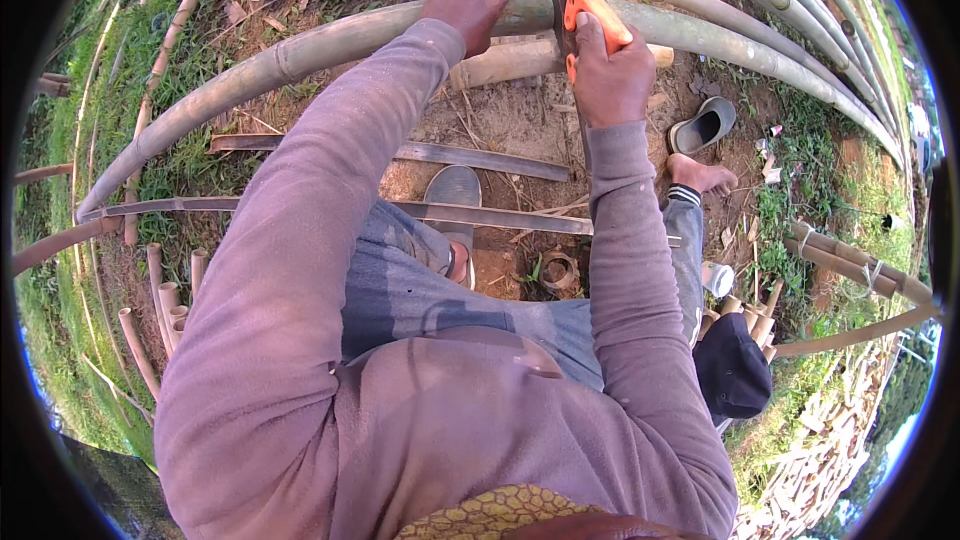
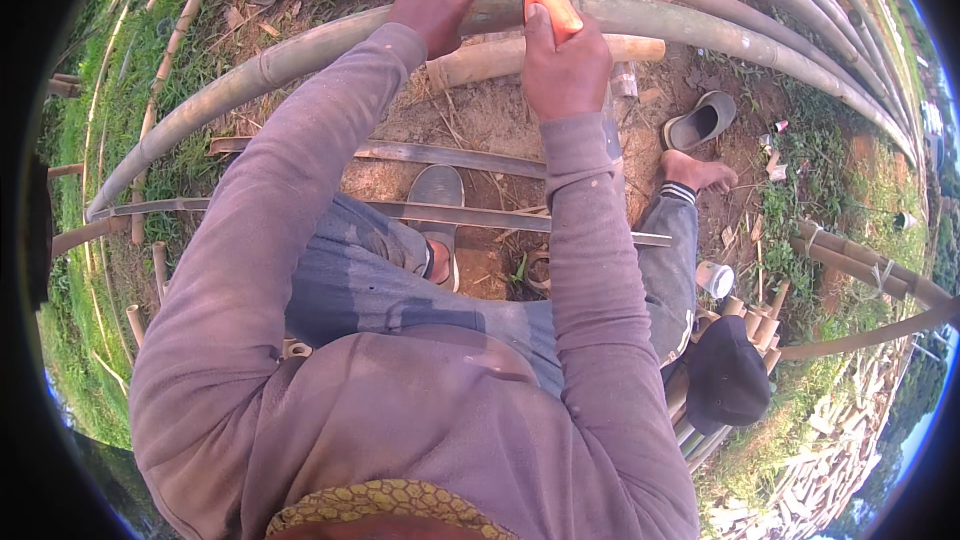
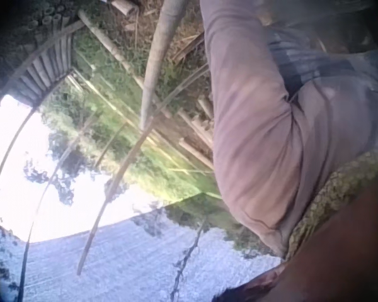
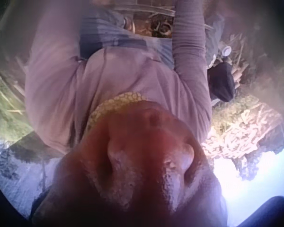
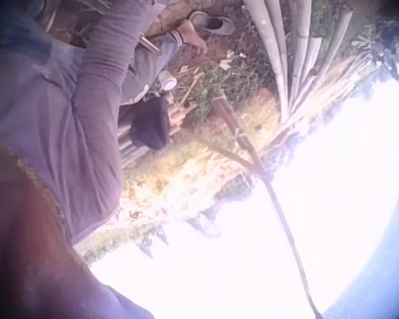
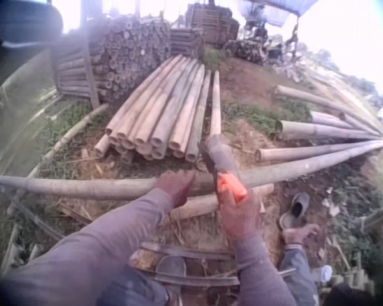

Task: The person sits on the ground and uses a hand saw to cut bamboo poles into shorter sections. They repeatedly position a bamboo pole on a support, saw through it, and then move the cut piece aside.

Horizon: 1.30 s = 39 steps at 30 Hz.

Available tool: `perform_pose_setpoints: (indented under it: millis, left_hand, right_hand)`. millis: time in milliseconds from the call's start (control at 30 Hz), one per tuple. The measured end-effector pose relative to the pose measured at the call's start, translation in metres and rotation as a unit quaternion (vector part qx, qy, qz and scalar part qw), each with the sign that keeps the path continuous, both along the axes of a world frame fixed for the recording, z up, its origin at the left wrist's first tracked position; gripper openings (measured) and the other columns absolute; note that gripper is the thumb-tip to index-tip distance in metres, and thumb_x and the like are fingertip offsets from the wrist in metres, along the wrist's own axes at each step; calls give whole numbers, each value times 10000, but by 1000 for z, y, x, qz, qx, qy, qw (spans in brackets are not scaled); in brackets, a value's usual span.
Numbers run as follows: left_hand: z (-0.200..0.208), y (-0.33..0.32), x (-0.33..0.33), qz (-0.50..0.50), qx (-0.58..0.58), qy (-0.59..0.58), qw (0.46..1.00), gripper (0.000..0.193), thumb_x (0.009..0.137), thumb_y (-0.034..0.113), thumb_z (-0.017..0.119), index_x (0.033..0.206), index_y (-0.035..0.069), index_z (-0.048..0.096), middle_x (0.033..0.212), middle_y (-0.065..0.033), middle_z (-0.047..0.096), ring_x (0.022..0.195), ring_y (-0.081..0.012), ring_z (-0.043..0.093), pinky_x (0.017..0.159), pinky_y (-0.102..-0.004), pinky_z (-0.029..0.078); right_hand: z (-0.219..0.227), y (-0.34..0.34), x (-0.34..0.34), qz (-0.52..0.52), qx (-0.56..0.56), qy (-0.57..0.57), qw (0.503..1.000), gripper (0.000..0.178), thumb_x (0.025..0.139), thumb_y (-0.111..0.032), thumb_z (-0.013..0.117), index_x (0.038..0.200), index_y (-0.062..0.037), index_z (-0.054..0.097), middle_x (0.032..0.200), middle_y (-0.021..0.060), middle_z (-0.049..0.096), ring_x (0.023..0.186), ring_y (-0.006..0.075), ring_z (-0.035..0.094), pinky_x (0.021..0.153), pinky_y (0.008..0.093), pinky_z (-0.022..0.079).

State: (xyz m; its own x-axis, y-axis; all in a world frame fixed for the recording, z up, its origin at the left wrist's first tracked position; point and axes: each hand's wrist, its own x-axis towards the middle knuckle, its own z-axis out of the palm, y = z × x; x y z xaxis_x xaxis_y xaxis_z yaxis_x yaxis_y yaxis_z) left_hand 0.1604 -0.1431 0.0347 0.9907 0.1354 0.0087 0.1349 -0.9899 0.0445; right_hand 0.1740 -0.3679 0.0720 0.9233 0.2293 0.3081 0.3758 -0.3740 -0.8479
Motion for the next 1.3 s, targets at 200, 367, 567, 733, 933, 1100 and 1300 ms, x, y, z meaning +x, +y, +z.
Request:
perform_pose_setpoints:
  millis: [200, 367, 567, 733, 933, 1100, 1300]
  left_hand:
    - [-9, 4, -14, 11, -11, 8, 1000, 502, 862, 149, 758, 1295, 126, 504, 1169, -158, 714, 1060, -373, 738, 877, -496, 593]
    - [-14, 5, -7, 9, -7, -36, 999, 513, 847, 127, 769, 1289, 125, 507, 1154, -156, 710, 1060, -371, 737, 868, -490, 594]
    - [-9, -3, -2, 7, 3, -4, 1000, 535, 849, 162, 764, 1316, 121, 505, 1170, -153, 703, 1053, -367, 737, 869, -491, 594]
    - [-9, 12, -8, 10, 10, -4, 1000, 531, 857, 169, 771, 1304, 124, 489, 1177, -156, 703, 1049, -372, 742, 844, -499, 603]
    - [-19, 8, -8, 7, 8, -26, 1000, 507, 860, 141, 769, 1293, 117, 506, 1163, -158, 708, 1037, -370, 746, 845, -491, 605]
    - [-3, 4, 2, -2, 6, -9, 1000, 523, 853, 150, 773, 1299, 122, 502, 1160, -158, 709, 1048, -365, 743, 846, -487, 603]
    - [-7, 5, -15, 5, 4, -6, 1000, 465, 874, 117, 749, 1286, 119, 533, 1148, -154, 724, 1020, -342, 759, 834, -482, 611]
  right_hand:
    - [-27, -100, -121, 11, 93, 67, 993, 235, 1018, -154, 739, 1138, 31, 659, 874, 74, 697, 709, 126, 641, 630, 289, 511]
    - [-39, -146, -167, 3, 60, -17, 998, 213, 1060, -165, 679, 1131, 23, 610, 741, 40, 636, 545, 59, 548, 494, 220, 442]
    - [13, 16, 4, 0, 3, 5, 1000, 330, 992, -278, 767, 1052, 37, 690, 833, 163, 717, 738, 224, 688, 717, 368, 551]
    - [-29, -89, -108, 12, 13, 13, 1000, 288, 996, -173, 764, 1156, 45, 664, 945, 131, 733, 846, 167, 703, 740, 317, 561]
    - [-56, -132, -168, 11, 175, 73, 982, 256, 1037, -129, 701, 1168, 70, 610, 977, 142, 739, 910, 189, 746, 777, 288, 589]
    - [-8, 11, 8, -4, 12, -29, 999, 282, 1020, -215, 754, 1080, 57, 710, 794, 21, 704, 691, 59, 579, 612, 277, 501]
    - [-43, -132, -150, 15, 58, 43, 997, 273, 1055, -227, 696, 1112, 26, 610, 732, 40, 642, 574, 66, 563, 511, 230, 457]
